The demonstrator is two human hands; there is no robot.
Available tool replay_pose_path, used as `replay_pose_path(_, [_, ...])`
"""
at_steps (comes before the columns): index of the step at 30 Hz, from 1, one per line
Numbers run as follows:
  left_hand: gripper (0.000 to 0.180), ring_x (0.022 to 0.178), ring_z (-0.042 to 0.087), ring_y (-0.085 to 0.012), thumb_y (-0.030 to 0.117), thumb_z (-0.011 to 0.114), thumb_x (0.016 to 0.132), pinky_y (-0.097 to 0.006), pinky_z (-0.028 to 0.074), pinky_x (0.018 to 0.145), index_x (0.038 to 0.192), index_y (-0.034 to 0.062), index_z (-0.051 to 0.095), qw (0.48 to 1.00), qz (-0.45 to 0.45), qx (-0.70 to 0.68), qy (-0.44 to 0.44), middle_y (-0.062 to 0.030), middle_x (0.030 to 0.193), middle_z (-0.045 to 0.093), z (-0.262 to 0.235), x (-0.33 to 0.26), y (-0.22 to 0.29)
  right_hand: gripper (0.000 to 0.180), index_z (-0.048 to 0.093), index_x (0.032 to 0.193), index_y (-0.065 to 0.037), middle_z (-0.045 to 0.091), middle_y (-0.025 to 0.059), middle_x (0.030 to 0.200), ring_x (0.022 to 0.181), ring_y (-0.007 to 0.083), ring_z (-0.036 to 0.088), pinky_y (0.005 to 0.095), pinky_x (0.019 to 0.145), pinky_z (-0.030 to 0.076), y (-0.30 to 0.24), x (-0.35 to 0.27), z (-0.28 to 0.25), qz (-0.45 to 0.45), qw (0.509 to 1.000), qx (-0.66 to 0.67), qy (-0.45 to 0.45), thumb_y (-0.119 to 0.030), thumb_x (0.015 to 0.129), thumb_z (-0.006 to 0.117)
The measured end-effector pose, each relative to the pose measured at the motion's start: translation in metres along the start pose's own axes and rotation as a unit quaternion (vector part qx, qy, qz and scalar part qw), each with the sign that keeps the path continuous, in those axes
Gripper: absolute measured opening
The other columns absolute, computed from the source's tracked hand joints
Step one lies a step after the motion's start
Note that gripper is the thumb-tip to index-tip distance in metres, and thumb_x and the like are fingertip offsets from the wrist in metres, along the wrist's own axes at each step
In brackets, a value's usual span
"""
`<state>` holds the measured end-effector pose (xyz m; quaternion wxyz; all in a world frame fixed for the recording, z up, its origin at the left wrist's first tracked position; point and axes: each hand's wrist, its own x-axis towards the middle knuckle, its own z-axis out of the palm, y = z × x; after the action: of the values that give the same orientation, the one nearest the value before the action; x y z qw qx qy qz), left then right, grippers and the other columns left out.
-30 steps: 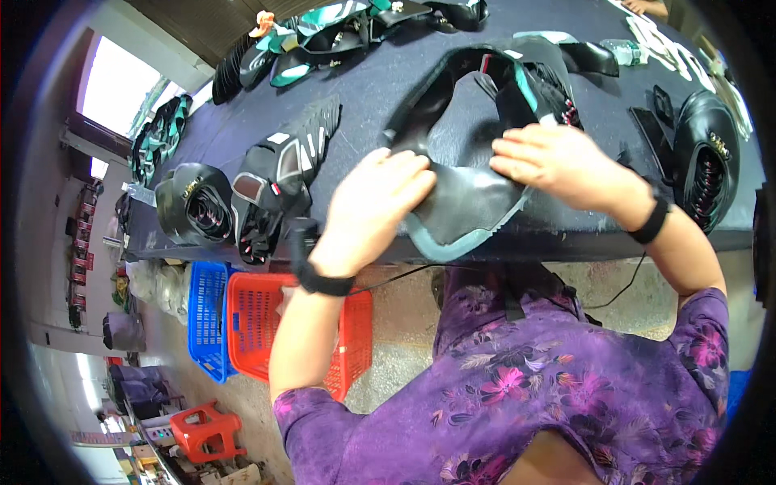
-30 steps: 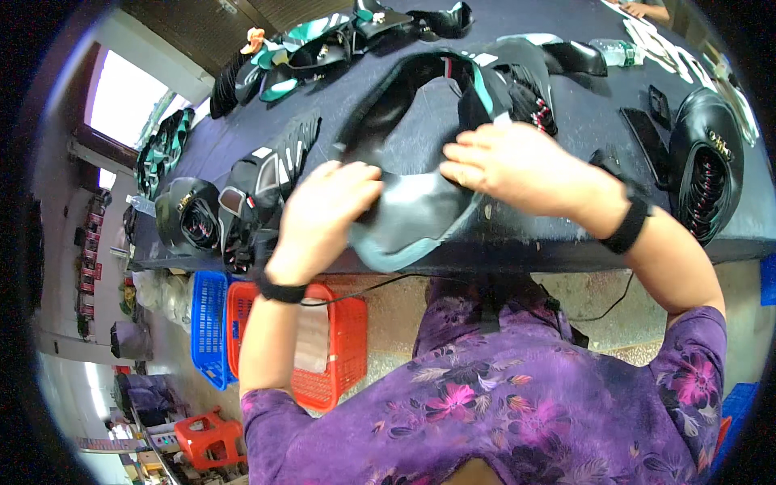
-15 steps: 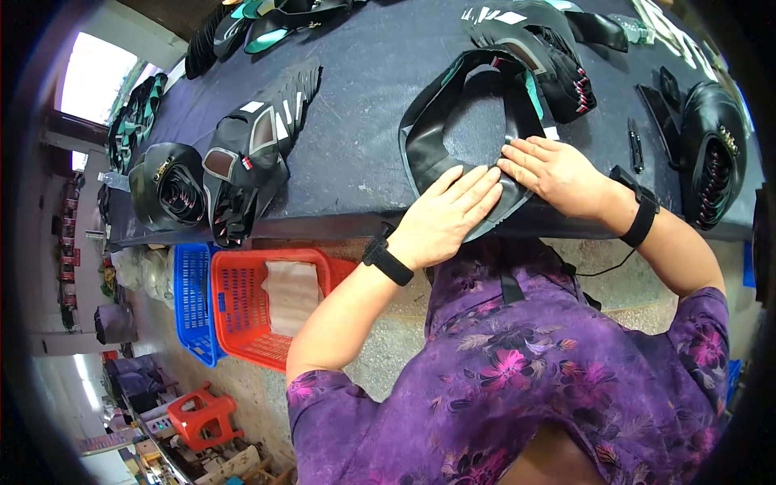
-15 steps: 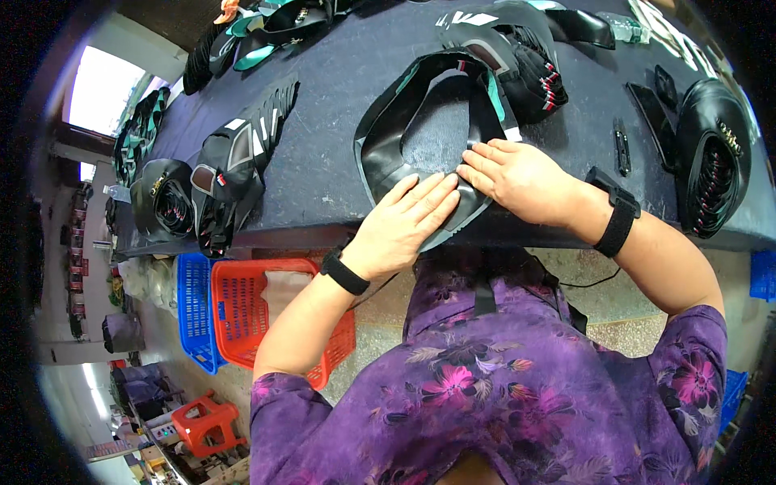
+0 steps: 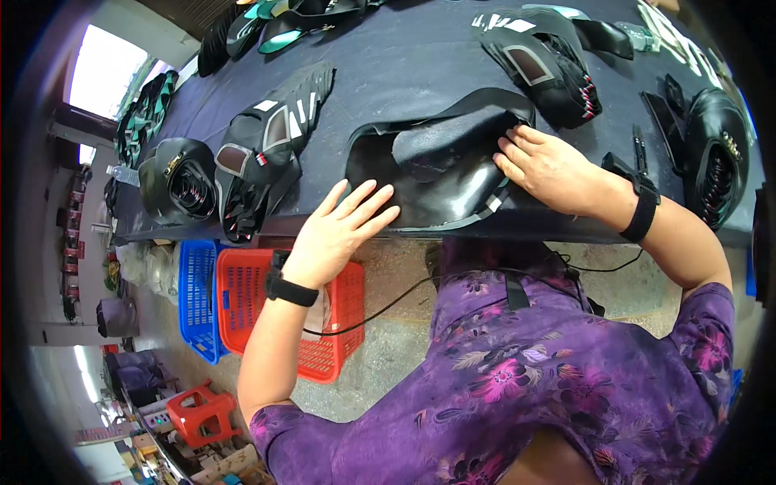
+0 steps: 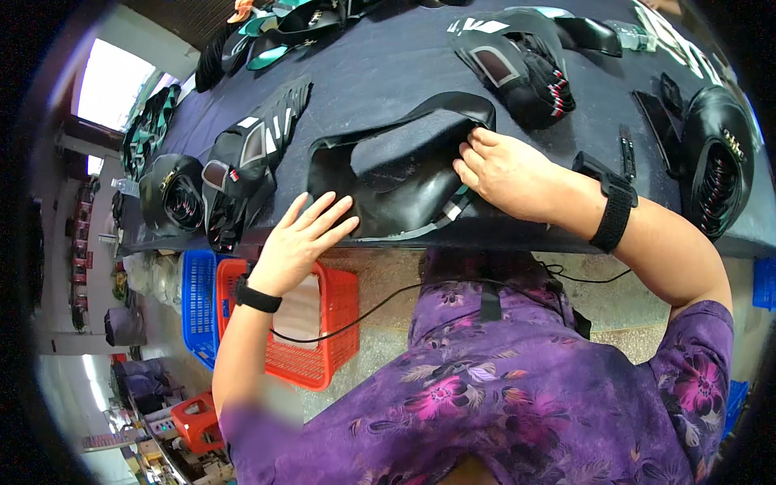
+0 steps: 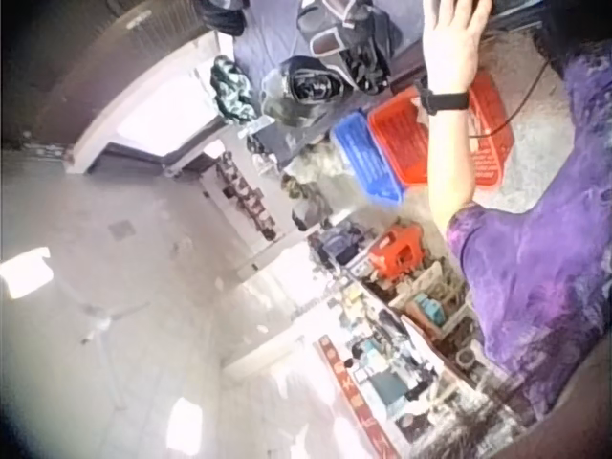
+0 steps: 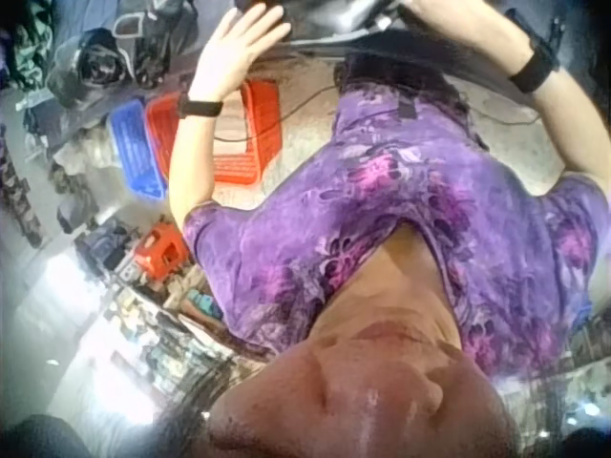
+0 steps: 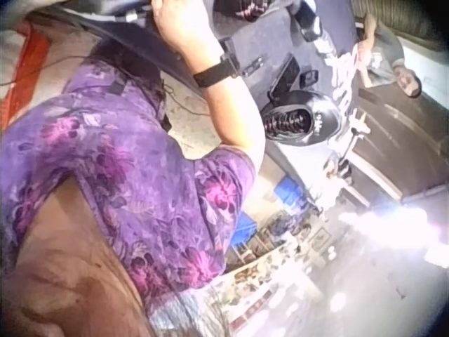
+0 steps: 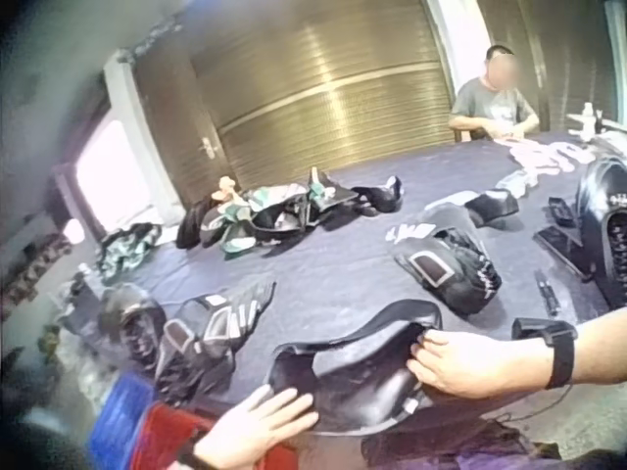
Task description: The recorder is assembling and inspecting shoe components on a large worktable.
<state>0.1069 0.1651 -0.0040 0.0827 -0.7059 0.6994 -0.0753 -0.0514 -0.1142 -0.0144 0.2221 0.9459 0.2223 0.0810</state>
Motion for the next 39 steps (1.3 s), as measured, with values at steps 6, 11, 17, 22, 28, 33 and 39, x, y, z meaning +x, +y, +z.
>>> replay_pose_path(6, [0.074, 0.121, 0.034, -0.0264, 0.019, 0.072, 0.056, -0.04, 0.024, 0.102, 0.122, 0.0067, 0.041, 0.976, -0.04, -0.174, 0.122, -0.0134, 0.126, 0.04, 0.002, 0.061, 0.06, 0.043, 0.046, 0.114, 0.004, 0.049, 0.0218, 0.115, 0.109, 0.0285, 0.047, 0.0348, 0.097, 0.032, 0.003, 0.007, 0.006, -0.014, 0.998, 0.062, -0.023, -0.016, 0.075, 0.047])
replay_pose_path(11, [0.068, 0.119, 0.037, -0.0254, 0.019, 0.068, 0.062, -0.038, 0.029, 0.098, 0.123, 0.0088, 0.041, 0.956, -0.094, -0.188, 0.204, -0.012, 0.129, 0.038, 0.053, 0.087, 0.078, 0.05, 0.038, 0.125, -0.002, 0.042, 0.0223, 0.123, 0.114, 0.0297, 0.042, 0.0344, 0.096, 0.031, 0.001, -0.003, 0.004, -0.025, 0.997, 0.065, -0.044, -0.016, 0.077, 0.044])
replay_pose_path(17, [0.051, 0.113, 0.043, -0.0248, 0.009, 0.057, 0.069, -0.036, 0.035, 0.094, 0.119, 0.0091, 0.045, 0.96, -0.082, -0.162, 0.213, -0.0117, 0.123, 0.044, 0.038, 0.091, 0.074, 0.039, 0.049, 0.114, -0.001, 0.057, 0.0177, 0.098, 0.099, 0.0276, 0.052, 0.0342, 0.097, 0.029, 0.003, 0.008, -0.015, -0.058, 0.997, -0.044, -0.024, -0.017, 0.078, 0.043])
replay_pose_path(22, [0.042, 0.112, 0.044, -0.0258, 0.005, 0.048, 0.071, -0.034, 0.035, 0.094, 0.113, 0.0076, 0.05, 0.971, -0.038, -0.137, 0.193, -0.0127, 0.121, 0.046, 0.03, 0.089, 0.068, 0.016, 0.06, 0.056, -0.009, 0.058, 0.0056, 0.06, 0.065, 0.0183, 0.054, 0.0285, 0.073, 0.036, 0.034, 0.026, -0.019, -0.08, 0.989, -0.065, -0.102, -0.021, 0.064, 0.053])
replay_pose_path(28, [0.038, 0.109, 0.047, -0.0237, 0.008, 0.054, 0.069, -0.034, 0.039, 0.09, 0.106, 0.0061, 0.053, 0.975, 0.019, -0.159, 0.154, -0.0114, 0.115, 0.05, 0.016, 0.07, 0.047, 0.007, 0.059, 0.054, -0.008, 0.056, 0.0058, 0.053, 0.054, 0.0201, 0.058, 0.03, 0.049, 0.043, 0.02, -0.007, -0.018, -0.013, 0.996, 0.028, -0.088, -0.012, 0.06, 0.057])
replay_pose_path(33, [0.047, 0.074, 0.057, -0.0264, 0.043, 0.066, 0.064, -0.035, 0.044, 0.068, 0.081, 0.0013, 0.054, 0.974, -0.115, -0.178, 0.082, -0.0112, 0.073, 0.056, -0.007, 0.113, 0.073, 0.007, 0.056, 0.06, -0.003, 0.056, 0.01, 0.056, 0.055, 0.0233, 0.059, 0.0325, 0.052, 0.046, 0.015, -0.011, -0.013, 0.036, 0.996, 0.052, -0.067, -0.011, 0.061, 0.056])
replay_pose_path(39, [0.065, 0.093, 0.048, -0.0263, 0.042, 0.065, 0.063, -0.037, 0.037, 0.082, 0.11, 0.0006, 0.049, 0.944, -0.19, -0.164, 0.212, -0.0117, 0.094, 0.052, 0.023, 0.131, 0.086, 0.007, 0.055, 0.063, -0.004, 0.056, 0.0088, 0.061, 0.059, 0.0228, 0.059, 0.0312, 0.054, 0.047, 0.019, -0.01, -0.011, -0.044, 0.996, 0.063, -0.044, -0.011, 0.064, 0.054])
